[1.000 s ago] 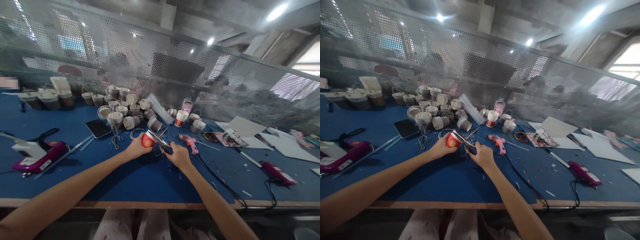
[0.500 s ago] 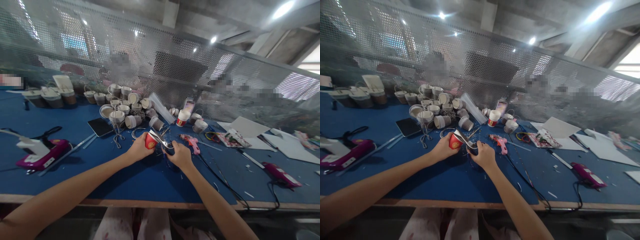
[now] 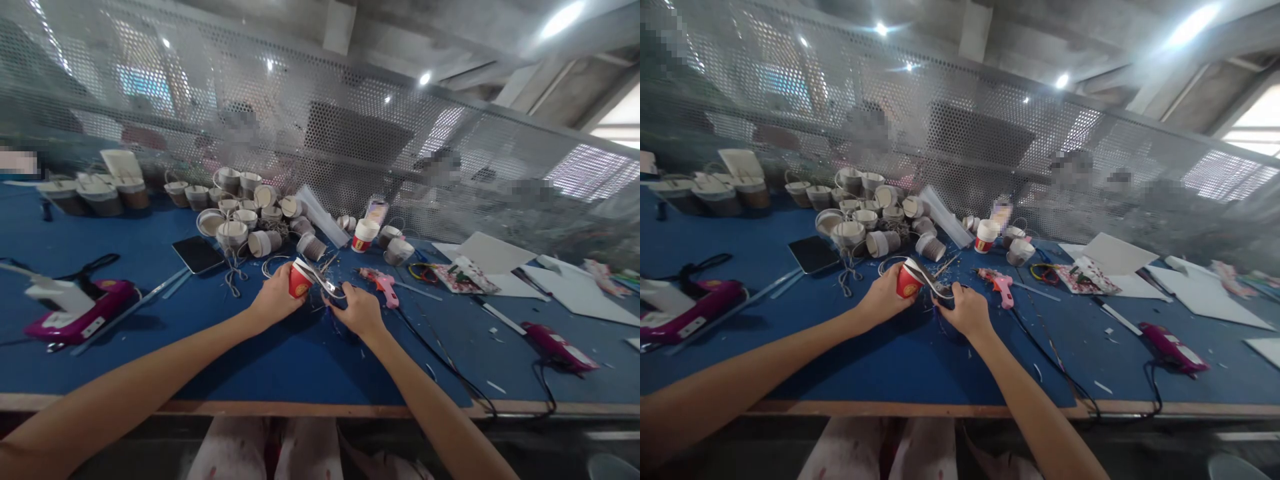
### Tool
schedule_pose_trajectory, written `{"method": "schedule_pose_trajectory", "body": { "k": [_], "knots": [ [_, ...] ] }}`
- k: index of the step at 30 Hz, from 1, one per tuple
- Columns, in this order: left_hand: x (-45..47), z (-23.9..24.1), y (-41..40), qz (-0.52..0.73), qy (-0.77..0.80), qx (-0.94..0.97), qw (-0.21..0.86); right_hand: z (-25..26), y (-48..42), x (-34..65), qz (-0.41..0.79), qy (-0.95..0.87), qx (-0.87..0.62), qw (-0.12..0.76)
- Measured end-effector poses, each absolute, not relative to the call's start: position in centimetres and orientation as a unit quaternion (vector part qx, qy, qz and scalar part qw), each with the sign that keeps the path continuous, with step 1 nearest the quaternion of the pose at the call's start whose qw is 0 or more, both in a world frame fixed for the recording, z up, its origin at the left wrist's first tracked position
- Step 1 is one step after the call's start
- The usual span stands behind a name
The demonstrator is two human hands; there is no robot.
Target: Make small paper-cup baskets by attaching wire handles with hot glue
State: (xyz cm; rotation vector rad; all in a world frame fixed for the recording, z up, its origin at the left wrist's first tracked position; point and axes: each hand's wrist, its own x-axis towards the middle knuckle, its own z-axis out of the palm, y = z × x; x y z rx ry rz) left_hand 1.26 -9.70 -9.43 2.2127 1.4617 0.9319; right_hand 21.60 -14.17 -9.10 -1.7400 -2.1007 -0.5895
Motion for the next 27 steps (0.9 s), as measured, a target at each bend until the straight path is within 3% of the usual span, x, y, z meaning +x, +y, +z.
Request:
{"method": "schedule_pose_trajectory", "body": {
  "k": [8, 16, 20, 27],
  "knots": [
    [1.0, -9.1, -9.5, 0.35, 0.493, 0.774, 0.188, -9.5, -14.0, 21.9, -0.225, -0.748, -0.595, 0.187],
    [0.3, -8.6, -8.2, 0.354, 0.423, 0.73, 0.405, -9.6, -13.7, 22.4, -0.226, -0.749, -0.593, 0.191],
    [0.5, -8.3, -8.8, 0.318, 0.465, 0.755, 0.336, -9.7, -13.9, 22.1, -0.213, -0.744, -0.608, 0.177],
    [1.3, -7.7, -10.3, 0.332, 0.464, 0.755, 0.324, -9.6, -14.0, 21.8, -0.238, -0.746, -0.59, 0.195]
  ]
}}
